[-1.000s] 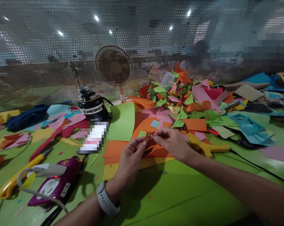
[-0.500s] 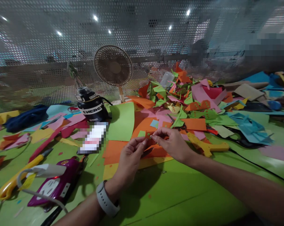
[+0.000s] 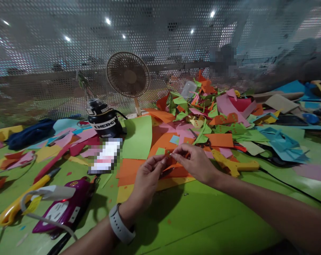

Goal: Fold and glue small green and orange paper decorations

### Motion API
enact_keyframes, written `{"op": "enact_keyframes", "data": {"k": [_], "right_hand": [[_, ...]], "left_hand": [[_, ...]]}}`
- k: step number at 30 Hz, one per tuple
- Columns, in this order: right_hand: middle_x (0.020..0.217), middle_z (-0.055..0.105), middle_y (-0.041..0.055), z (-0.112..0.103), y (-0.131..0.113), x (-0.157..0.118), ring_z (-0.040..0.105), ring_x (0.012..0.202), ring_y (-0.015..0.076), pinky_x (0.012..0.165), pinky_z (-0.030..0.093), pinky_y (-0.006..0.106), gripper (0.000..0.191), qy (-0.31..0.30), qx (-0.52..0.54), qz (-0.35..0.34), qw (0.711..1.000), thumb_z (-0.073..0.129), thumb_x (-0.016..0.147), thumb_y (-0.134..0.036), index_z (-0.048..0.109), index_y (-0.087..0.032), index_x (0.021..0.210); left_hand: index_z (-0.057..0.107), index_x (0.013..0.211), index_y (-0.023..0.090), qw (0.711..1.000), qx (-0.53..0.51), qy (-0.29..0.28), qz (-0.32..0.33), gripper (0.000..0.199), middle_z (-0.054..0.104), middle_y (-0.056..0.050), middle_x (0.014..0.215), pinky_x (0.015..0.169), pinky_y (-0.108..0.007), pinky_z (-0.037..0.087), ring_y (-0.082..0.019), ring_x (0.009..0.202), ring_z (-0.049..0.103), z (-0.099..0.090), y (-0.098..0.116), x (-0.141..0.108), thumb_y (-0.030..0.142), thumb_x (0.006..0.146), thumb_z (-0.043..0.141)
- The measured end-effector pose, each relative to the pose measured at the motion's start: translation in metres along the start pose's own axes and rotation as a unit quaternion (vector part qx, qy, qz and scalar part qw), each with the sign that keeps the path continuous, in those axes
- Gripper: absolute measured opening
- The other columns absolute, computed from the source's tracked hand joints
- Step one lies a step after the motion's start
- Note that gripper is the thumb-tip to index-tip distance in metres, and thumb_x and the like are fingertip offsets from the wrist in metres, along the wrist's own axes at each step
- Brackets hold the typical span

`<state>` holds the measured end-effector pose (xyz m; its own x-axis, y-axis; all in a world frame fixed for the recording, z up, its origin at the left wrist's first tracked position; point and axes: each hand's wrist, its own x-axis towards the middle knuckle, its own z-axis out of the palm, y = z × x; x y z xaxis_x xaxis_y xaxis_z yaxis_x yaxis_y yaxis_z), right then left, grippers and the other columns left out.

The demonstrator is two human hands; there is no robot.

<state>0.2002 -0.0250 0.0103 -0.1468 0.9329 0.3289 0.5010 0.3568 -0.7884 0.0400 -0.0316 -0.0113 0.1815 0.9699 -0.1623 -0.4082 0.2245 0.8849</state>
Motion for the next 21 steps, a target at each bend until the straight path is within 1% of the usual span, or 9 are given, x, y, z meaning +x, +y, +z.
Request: {"op": "enact_keyframes", "data": {"k": [4,7,8,10,12,14,17,19,21], "right_hand": [[0.078,0.066,0.0023,0.001,-0.001,-0.001,0.059,0.070,0.0133,0.064,0.046,0.026,0.010,0.001,0.001,-0.008,1.000,0.057,0.086,-0.024,0.063,-0.017,0.081],[0.075,0.065,0.0013,-0.002,-0.001,0.000,0.058,0.067,0.0133,0.062,0.046,0.026,0.010,0.024,-0.006,-0.020,1.000,0.059,0.085,-0.026,0.062,-0.018,0.082],[0.076,0.065,0.0016,-0.004,-0.001,0.001,0.059,0.069,0.0140,0.064,0.047,0.027,0.010,0.042,-0.019,-0.031,0.998,0.059,0.085,-0.027,0.062,-0.018,0.084],[0.086,0.066,0.0040,-0.008,0.000,0.003,0.060,0.083,0.0178,0.077,0.047,0.032,0.010,0.091,-0.067,-0.073,0.991,0.059,0.085,-0.027,0.063,-0.018,0.088],[0.098,0.066,0.0065,-0.013,0.001,0.007,0.058,0.098,0.0222,0.090,0.043,0.039,0.012,0.115,-0.117,-0.105,0.981,0.060,0.085,-0.027,0.063,-0.019,0.093],[0.097,0.068,0.0068,-0.016,0.003,0.010,0.059,0.096,0.0225,0.090,0.042,0.041,0.014,0.079,-0.118,-0.091,0.986,0.060,0.085,-0.028,0.063,-0.019,0.096],[0.084,0.068,0.0038,-0.017,0.004,0.013,0.063,0.080,0.0177,0.078,0.047,0.034,0.014,0.006,-0.064,-0.044,0.997,0.057,0.087,-0.027,0.064,-0.018,0.097],[0.080,0.067,0.0023,-0.016,0.003,0.012,0.063,0.077,0.0164,0.076,0.047,0.032,0.016,-0.003,-0.044,-0.043,0.998,0.057,0.087,-0.026,0.064,-0.019,0.099],[0.079,0.067,0.0016,-0.014,0.001,0.009,0.063,0.077,0.0163,0.078,0.047,0.032,0.016,-0.001,-0.044,-0.059,0.997,0.059,0.087,-0.026,0.064,-0.019,0.101]], "left_hand": [[0.071,0.079,0.017,1.000,-0.009,0.002,-0.013,0.023,0.074,0.000,0.079,0.071,-0.022,0.055,-0.012,0.073,0.067,0.001,0.002,0.001,0.027,0.064,0.083],[0.070,0.080,0.016,1.000,-0.013,0.004,-0.024,0.029,0.072,0.000,0.077,0.065,-0.020,0.054,-0.011,0.072,0.066,0.001,0.002,0.002,0.029,0.060,0.086],[0.070,0.080,0.016,1.000,-0.014,0.004,-0.026,0.030,0.071,0.001,0.077,0.065,-0.020,0.054,-0.011,0.072,0.066,0.001,0.002,0.002,0.030,0.059,0.086],[0.070,0.079,0.016,1.000,-0.015,0.005,-0.025,0.032,0.071,0.001,0.076,0.066,-0.021,0.055,-0.011,0.071,0.065,0.001,0.002,0.002,0.031,0.057,0.087],[0.070,0.078,0.016,1.000,-0.016,0.008,-0.020,0.033,0.070,0.001,0.076,0.066,-0.021,0.055,-0.011,0.071,0.065,0.001,0.003,0.001,0.031,0.056,0.088],[0.070,0.078,0.016,1.000,-0.014,0.009,-0.013,0.032,0.069,0.001,0.076,0.066,-0.021,0.055,-0.011,0.071,0.064,0.001,0.003,0.000,0.031,0.056,0.087],[0.069,0.081,0.017,1.000,-0.014,0.012,-0.015,0.031,0.068,0.001,0.078,0.067,-0.024,0.056,-0.013,0.073,0.065,0.000,0.005,-0.002,0.032,0.059,0.086],[0.068,0.085,0.019,1.000,-0.012,0.014,-0.025,0.033,0.068,0.001,0.080,0.066,-0.027,0.057,-0.015,0.073,0.067,0.000,0.006,-0.002,0.034,0.061,0.085],[0.068,0.085,0.019,0.999,0.003,0.009,-0.035,0.033,0.068,0.001,0.081,0.067,-0.028,0.056,-0.015,0.072,0.066,-0.001,0.006,-0.001,0.036,0.062,0.084]]}}
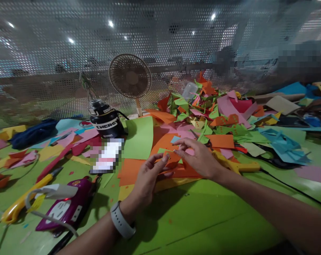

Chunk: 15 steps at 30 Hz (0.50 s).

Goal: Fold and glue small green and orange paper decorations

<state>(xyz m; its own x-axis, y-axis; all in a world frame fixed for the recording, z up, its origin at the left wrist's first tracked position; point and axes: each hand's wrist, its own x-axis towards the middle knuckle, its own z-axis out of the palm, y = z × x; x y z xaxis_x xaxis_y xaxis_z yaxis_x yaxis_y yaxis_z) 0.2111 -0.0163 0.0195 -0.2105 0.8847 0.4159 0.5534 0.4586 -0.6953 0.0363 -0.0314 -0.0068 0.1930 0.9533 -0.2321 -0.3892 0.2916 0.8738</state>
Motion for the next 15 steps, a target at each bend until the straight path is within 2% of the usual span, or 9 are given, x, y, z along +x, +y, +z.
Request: {"op": "enact_keyframes", "data": {"k": [5,9,12,15], "right_hand": [[0.085,0.068,0.0028,0.005,-0.003,-0.004,0.063,0.081,0.0167,0.082,0.045,0.033,0.014,0.008,-0.026,-0.045,0.999,0.061,0.086,-0.021,0.064,-0.018,0.100],[0.089,0.068,0.0038,0.005,-0.003,-0.005,0.062,0.082,0.0163,0.080,0.046,0.032,0.015,0.000,-0.024,-0.055,0.998,0.060,0.087,-0.019,0.064,-0.018,0.101],[0.087,0.068,0.0034,0.001,-0.003,-0.002,0.062,0.082,0.0168,0.080,0.046,0.032,0.014,-0.006,-0.028,-0.051,0.998,0.060,0.087,-0.022,0.064,-0.019,0.100],[0.085,0.067,0.0037,-0.005,0.000,0.002,0.062,0.081,0.0175,0.078,0.047,0.033,0.015,0.005,-0.024,-0.045,0.999,0.059,0.088,-0.025,0.065,-0.018,0.100]], "left_hand": [[0.066,0.062,0.015,0.997,0.062,-0.038,0.002,0.027,0.062,0.003,0.060,0.058,-0.017,0.048,-0.006,0.055,0.055,-0.003,-0.003,0.004,0.034,0.061,0.084],[0.064,0.058,0.016,0.997,0.072,-0.038,0.005,0.026,0.065,0.003,0.061,0.058,-0.016,0.046,-0.005,0.057,0.055,-0.004,-0.004,0.005,0.032,0.062,0.083],[0.067,0.068,0.017,0.998,0.053,-0.039,-0.010,0.027,0.068,0.002,0.067,0.064,-0.021,0.051,-0.009,0.062,0.062,-0.003,-0.002,0.005,0.034,0.059,0.085],[0.068,0.088,0.020,0.999,0.027,-0.023,-0.028,0.043,0.072,0.001,0.076,0.067,-0.027,0.055,-0.016,0.072,0.069,-0.003,0.001,0.006,0.036,0.053,0.088]]}}
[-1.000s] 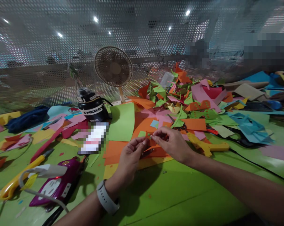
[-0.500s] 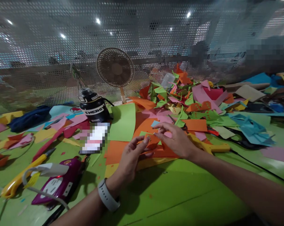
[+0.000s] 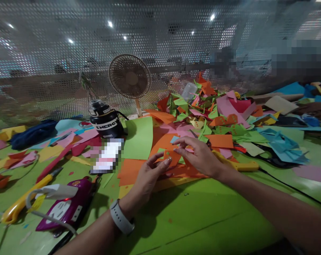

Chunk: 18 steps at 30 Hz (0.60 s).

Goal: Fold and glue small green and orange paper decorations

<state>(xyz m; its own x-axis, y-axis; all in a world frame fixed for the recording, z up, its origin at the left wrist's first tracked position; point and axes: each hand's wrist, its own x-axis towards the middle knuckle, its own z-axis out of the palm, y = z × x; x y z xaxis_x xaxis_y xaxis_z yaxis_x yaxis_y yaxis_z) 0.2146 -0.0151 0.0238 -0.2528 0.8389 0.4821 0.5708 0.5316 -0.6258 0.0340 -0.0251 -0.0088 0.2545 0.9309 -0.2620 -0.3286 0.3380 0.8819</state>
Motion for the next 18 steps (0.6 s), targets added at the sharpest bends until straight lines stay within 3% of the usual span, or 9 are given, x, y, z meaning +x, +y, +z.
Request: {"op": "enact_keyframes", "data": {"k": [6,9,15,18], "right_hand": [[0.087,0.069,0.0044,-0.005,0.003,0.005,0.063,0.081,0.0173,0.077,0.049,0.032,0.014,0.009,0.015,0.003,1.000,0.059,0.088,-0.028,0.066,-0.018,0.094],[0.094,0.070,0.0050,-0.020,0.001,0.011,0.064,0.088,0.0178,0.081,0.050,0.033,0.017,0.054,0.039,-0.003,0.998,0.060,0.087,-0.032,0.067,-0.020,0.096],[0.077,0.069,0.0017,-0.101,0.007,0.027,0.065,0.073,0.0158,0.073,0.053,0.031,0.019,0.267,0.136,0.016,0.954,0.069,0.079,-0.037,0.068,-0.020,0.085],[0.081,0.070,0.0022,-0.138,0.015,0.015,0.066,0.075,0.0168,0.075,0.054,0.033,0.019,0.273,0.129,0.057,0.952,0.067,0.077,-0.038,0.067,-0.021,0.086]], "left_hand": [[0.069,0.078,0.017,0.999,0.046,-0.002,0.015,0.035,0.073,-0.003,0.080,0.054,-0.021,0.052,-0.017,0.070,0.071,-0.006,0.002,0.005,0.041,0.059,0.085],[0.069,0.077,0.018,0.999,0.046,-0.005,0.023,0.034,0.071,-0.001,0.076,0.053,-0.023,0.053,-0.018,0.069,0.071,-0.007,0.003,0.007,0.041,0.057,0.085],[0.068,0.078,0.017,0.997,0.055,0.006,0.050,0.039,0.071,-0.002,0.078,0.056,-0.023,0.054,-0.020,0.072,0.071,-0.008,0.004,0.009,0.044,0.055,0.085],[0.068,0.078,0.018,0.997,0.061,0.003,0.055,0.034,0.071,-0.002,0.077,0.058,-0.024,0.054,-0.021,0.075,0.072,-0.010,0.004,0.010,0.042,0.059,0.083]]}}
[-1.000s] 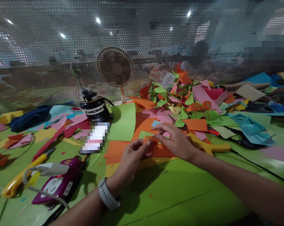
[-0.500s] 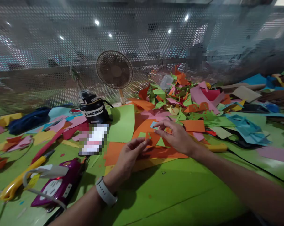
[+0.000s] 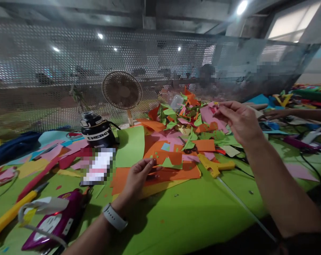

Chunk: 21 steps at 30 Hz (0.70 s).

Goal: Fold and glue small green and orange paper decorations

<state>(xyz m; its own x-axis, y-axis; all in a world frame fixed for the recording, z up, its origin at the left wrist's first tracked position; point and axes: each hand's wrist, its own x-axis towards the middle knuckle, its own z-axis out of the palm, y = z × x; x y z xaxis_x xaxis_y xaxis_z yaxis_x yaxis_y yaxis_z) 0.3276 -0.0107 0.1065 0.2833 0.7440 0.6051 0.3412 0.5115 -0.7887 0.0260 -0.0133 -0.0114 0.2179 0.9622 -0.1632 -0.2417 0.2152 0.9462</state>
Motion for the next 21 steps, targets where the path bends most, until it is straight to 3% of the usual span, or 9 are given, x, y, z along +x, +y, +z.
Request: {"op": "enact_keyframes", "data": {"k": [2,3,6,8,10,16,19,21], "right_hand": [[0.085,0.071,0.0035,-0.022,0.002,-0.009,0.066,0.080,0.0192,0.077,0.053,0.035,0.020,-0.086,-0.082,0.028,0.993,0.065,0.076,-0.036,0.068,-0.022,0.089],[0.087,0.071,0.0045,-0.032,0.005,-0.017,0.066,0.082,0.0209,0.078,0.053,0.037,0.021,-0.163,-0.142,0.037,0.976,0.064,0.075,-0.034,0.069,-0.022,0.091],[0.106,0.070,0.0088,-0.048,0.015,-0.052,0.064,0.098,0.0267,0.087,0.049,0.042,0.034,-0.372,-0.336,0.024,0.865,0.061,0.070,-0.022,0.070,-0.021,0.103],[0.120,0.064,0.0130,-0.049,0.024,-0.076,0.059,0.109,0.0303,0.092,0.046,0.043,0.051,-0.428,-0.427,0.012,0.796,0.059,0.066,-0.013,0.065,-0.019,0.116],[0.122,0.062,0.0166,-0.044,0.031,-0.095,0.058,0.111,0.0320,0.091,0.046,0.043,0.059,-0.438,-0.487,0.008,0.756,0.058,0.065,-0.007,0.061,-0.016,0.123],[0.117,0.057,0.0196,-0.032,0.036,-0.114,0.055,0.107,0.0303,0.090,0.045,0.044,0.059,-0.394,-0.540,-0.014,0.743,0.048,0.070,0.001,0.057,-0.012,0.126],[0.116,0.055,0.0183,-0.040,0.035,-0.118,0.053,0.111,0.0297,0.095,0.043,0.043,0.051,-0.365,-0.527,-0.028,0.767,0.049,0.068,0.001,0.060,-0.011,0.116],[0.117,0.055,0.0170,-0.048,0.036,-0.121,0.052,0.113,0.0295,0.097,0.042,0.043,0.046,-0.328,-0.502,-0.046,0.799,0.050,0.068,-0.003,0.060,-0.013,0.112]], "left_hand": [[0.067,0.077,0.018,1.000,-0.002,0.004,0.005,0.030,0.071,-0.003,0.076,0.061,-0.024,0.055,-0.021,0.077,0.072,-0.001,0.000,0.000,0.039,0.062,0.083],[0.067,0.077,0.018,1.000,-0.005,0.005,0.008,0.029,0.071,-0.003,0.077,0.062,-0.025,0.055,-0.020,0.077,0.072,-0.001,0.001,0.000,0.037,0.062,0.083],[0.067,0.079,0.017,1.000,-0.010,0.000,0.012,0.029,0.071,-0.002,0.078,0.064,-0.025,0.055,-0.019,0.077,0.072,-0.001,0.001,-0.001,0.036,0.063,0.082],[0.067,0.080,0.015,1.000,-0.006,-0.005,0.009,0.032,0.071,-0.002,0.079,0.064,-0.024,0.056,-0.019,0.077,0.072,-0.001,0.001,0.000,0.036,0.062,0.083],[0.067,0.082,0.014,1.000,0.001,-0.006,0.013,0.035,0.072,-0.003,0.080,0.064,-0.023,0.056,-0.019,0.077,0.072,-0.003,0.000,0.000,0.038,0.062,0.083],[0.067,0.080,0.014,1.000,-0.002,-0.011,0.026,0.035,0.073,-0.004,0.078,0.066,-0.023,0.057,-0.018,0.077,0.072,-0.007,-0.001,0.005,0.038,0.060,0.085],[0.066,0.080,0.014,1.000,-0.004,-0.012,0.026,0.035,0.073,-0.004,0.077,0.067,-0.024,0.057,-0.019,0.077,0.072,-0.006,-0.001,0.004,0.037,0.060,0.085],[0.066,0.081,0.014,0.999,-0.005,-0.013,0.029,0.036,0.073,-0.005,0.079,0.067,-0.025,0.056,-0.020,0.078,0.072,-0.005,0.000,0.003,0.037,0.061,0.084]]}}
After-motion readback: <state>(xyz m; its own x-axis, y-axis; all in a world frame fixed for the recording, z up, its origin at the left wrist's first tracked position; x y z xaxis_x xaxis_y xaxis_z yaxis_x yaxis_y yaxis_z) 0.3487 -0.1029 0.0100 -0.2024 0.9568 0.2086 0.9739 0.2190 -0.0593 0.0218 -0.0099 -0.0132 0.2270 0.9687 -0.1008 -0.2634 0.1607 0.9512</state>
